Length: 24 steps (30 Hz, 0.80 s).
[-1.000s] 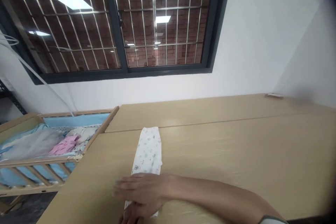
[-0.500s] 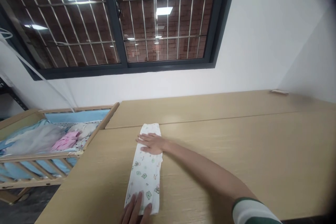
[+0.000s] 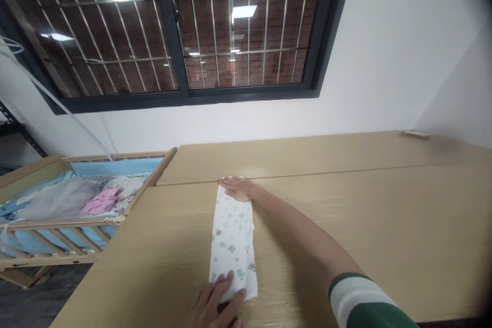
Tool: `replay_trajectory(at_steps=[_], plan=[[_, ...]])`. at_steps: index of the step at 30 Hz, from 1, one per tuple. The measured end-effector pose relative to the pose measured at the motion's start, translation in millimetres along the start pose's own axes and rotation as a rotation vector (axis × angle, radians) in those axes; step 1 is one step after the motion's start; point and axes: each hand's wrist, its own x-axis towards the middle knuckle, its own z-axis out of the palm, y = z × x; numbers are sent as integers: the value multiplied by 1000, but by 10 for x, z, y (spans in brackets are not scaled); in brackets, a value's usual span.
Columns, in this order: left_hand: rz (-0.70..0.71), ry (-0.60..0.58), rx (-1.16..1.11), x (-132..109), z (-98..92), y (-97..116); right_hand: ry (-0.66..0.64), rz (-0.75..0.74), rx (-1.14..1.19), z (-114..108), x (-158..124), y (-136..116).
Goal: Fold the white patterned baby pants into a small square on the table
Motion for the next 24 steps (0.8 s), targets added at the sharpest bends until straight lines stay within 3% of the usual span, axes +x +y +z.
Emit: replay_trajectory(at_steps=[4,7,11,14,16,19,24], plan=[[-16,-69,-143,426,-92,124,40,-12,-108,-148,-209,145],[-103,-96,-264,632,-205,179,144,-47,-199,-295,-341,5],[-165,24,-327,605,-247,122,277,9,-199,-442,-731,-582],[-135,113,-308,477,-219,60,170,-22,-27,-462,-1290,-1181],[-94,125,-299,404,-215,28,96,-65,90,-427,-1721,-1545],[-6,136,-272,339,-249,-14,55,-60,89,-290,-2281,-1915],[144,109,-307,295,-352,-31,209,-142,-120,188,-2743,-2092]])
